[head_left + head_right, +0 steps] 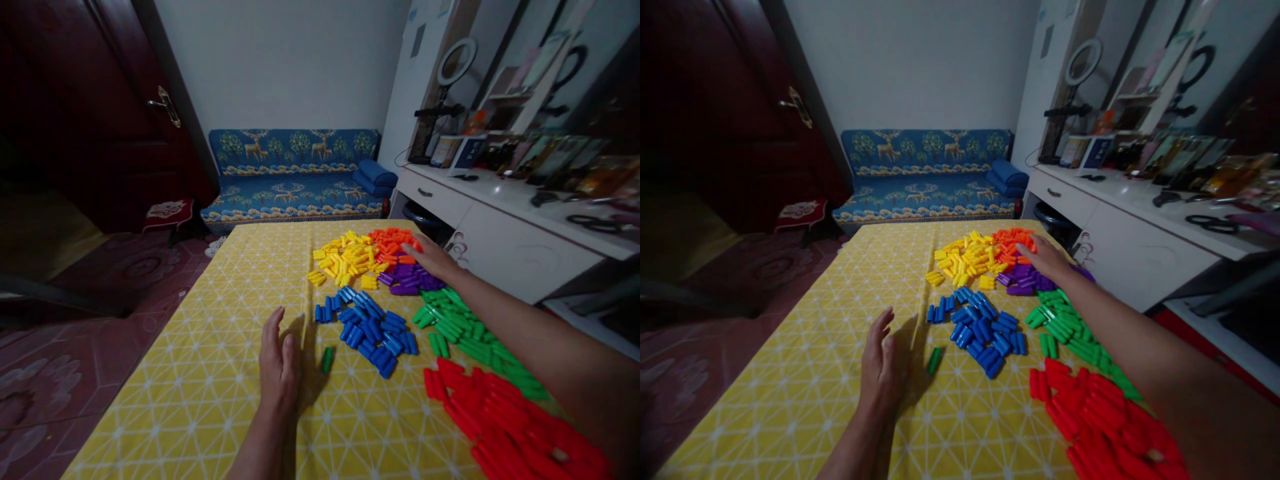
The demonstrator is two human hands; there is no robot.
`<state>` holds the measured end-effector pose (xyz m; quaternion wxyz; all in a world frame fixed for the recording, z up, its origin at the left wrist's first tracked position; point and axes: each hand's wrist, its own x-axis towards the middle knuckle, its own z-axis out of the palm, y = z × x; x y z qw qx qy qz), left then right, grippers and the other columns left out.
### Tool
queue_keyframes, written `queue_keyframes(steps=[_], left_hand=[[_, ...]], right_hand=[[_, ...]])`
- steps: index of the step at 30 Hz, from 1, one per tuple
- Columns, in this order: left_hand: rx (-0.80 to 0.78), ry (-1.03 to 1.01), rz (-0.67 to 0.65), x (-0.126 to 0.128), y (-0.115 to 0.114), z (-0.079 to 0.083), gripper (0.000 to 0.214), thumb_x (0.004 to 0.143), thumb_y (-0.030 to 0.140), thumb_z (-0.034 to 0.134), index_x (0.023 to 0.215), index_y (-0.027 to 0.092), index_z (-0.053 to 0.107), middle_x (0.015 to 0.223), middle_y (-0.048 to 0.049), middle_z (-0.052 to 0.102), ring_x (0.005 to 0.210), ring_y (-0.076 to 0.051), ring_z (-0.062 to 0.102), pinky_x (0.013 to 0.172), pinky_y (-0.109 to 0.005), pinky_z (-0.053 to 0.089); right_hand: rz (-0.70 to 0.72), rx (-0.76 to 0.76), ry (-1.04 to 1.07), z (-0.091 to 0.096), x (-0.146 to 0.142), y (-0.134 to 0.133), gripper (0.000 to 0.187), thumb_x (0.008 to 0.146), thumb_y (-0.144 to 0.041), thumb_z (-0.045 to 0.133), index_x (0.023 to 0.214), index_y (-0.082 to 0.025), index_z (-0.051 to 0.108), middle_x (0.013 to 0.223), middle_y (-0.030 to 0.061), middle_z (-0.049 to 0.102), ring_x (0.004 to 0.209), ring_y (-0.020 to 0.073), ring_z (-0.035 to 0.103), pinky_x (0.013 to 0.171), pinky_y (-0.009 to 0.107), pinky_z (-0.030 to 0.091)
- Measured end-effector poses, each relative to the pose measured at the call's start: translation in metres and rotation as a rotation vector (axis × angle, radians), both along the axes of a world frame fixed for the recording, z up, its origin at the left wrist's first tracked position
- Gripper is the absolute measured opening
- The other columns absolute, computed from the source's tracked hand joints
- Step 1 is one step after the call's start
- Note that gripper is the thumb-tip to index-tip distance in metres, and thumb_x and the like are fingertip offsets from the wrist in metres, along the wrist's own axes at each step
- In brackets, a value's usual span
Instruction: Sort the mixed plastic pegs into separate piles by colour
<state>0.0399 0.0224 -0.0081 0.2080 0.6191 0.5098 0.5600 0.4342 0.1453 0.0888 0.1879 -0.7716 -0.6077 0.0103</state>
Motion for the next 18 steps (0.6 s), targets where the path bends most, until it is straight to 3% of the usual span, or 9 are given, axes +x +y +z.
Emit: queue_keyframes(steps=[5, 8, 11, 14, 18], left_hand=[[0.010, 0.061, -0.040, 0.000, -0.001, 0.004, 0.045, 0.097, 0.041, 0.039, 0.136, 0.020, 0.048, 0.138, -0.0128, 0.053, 0.129, -0.027, 0.048, 0.108, -0.049, 0.038], [0.064, 0.144, -0.109, 0.002, -0.003, 0.007, 0.040, 0.096, 0.037, 0.042, 0.131, 0.020, 0.052, 0.132, -0.0123, 0.057, 0.125, -0.026, 0.051, 0.106, -0.048, 0.041], [0.116, 0.204, -0.227, 0.007, -0.008, 0.008, 0.033, 0.095, 0.033, 0.046, 0.123, 0.021, 0.058, 0.126, -0.0109, 0.060, 0.121, -0.025, 0.054, 0.103, -0.046, 0.044], [0.138, 0.271, -0.332, 0.019, -0.019, 0.007, 0.032, 0.094, 0.031, 0.048, 0.123, 0.022, 0.059, 0.129, -0.0110, 0.059, 0.123, -0.025, 0.054, 0.103, -0.047, 0.045], [0.215, 0.391, -0.455, 0.041, -0.047, 0.009, 0.045, 0.092, 0.034, 0.051, 0.137, 0.026, 0.049, 0.146, -0.0126, 0.045, 0.136, -0.030, 0.042, 0.107, -0.054, 0.040]], right_hand=[[-0.072, 0.115, 0.310, -0.011, 0.041, -0.149, 0.063, 0.089, -0.058, 0.037, 0.137, -0.020, 0.049, 0.140, 0.0104, 0.054, 0.131, 0.0267, 0.049, 0.111, 0.043, 0.036], [-0.138, 0.192, 0.444, -0.040, 0.062, -0.246, 0.058, 0.087, -0.062, 0.037, 0.127, -0.027, 0.059, 0.133, 0.0124, 0.060, 0.127, 0.0263, 0.054, 0.106, 0.038, 0.043], [-0.235, 0.223, 0.467, -0.081, 0.069, -0.318, 0.058, 0.083, -0.063, 0.039, 0.125, -0.031, 0.061, 0.135, 0.0130, 0.058, 0.130, 0.0291, 0.050, 0.106, 0.041, 0.044], [-0.257, 0.217, 0.440, -0.112, 0.060, -0.349, 0.061, 0.082, -0.060, 0.040, 0.132, -0.030, 0.056, 0.143, 0.0104, 0.051, 0.135, 0.0301, 0.044, 0.113, 0.047, 0.037], [-0.219, 0.245, 0.359, -0.123, 0.026, -0.345, 0.057, 0.088, -0.054, 0.040, 0.139, -0.030, 0.049, 0.149, 0.0064, 0.045, 0.139, 0.0271, 0.039, 0.116, 0.048, 0.032]])
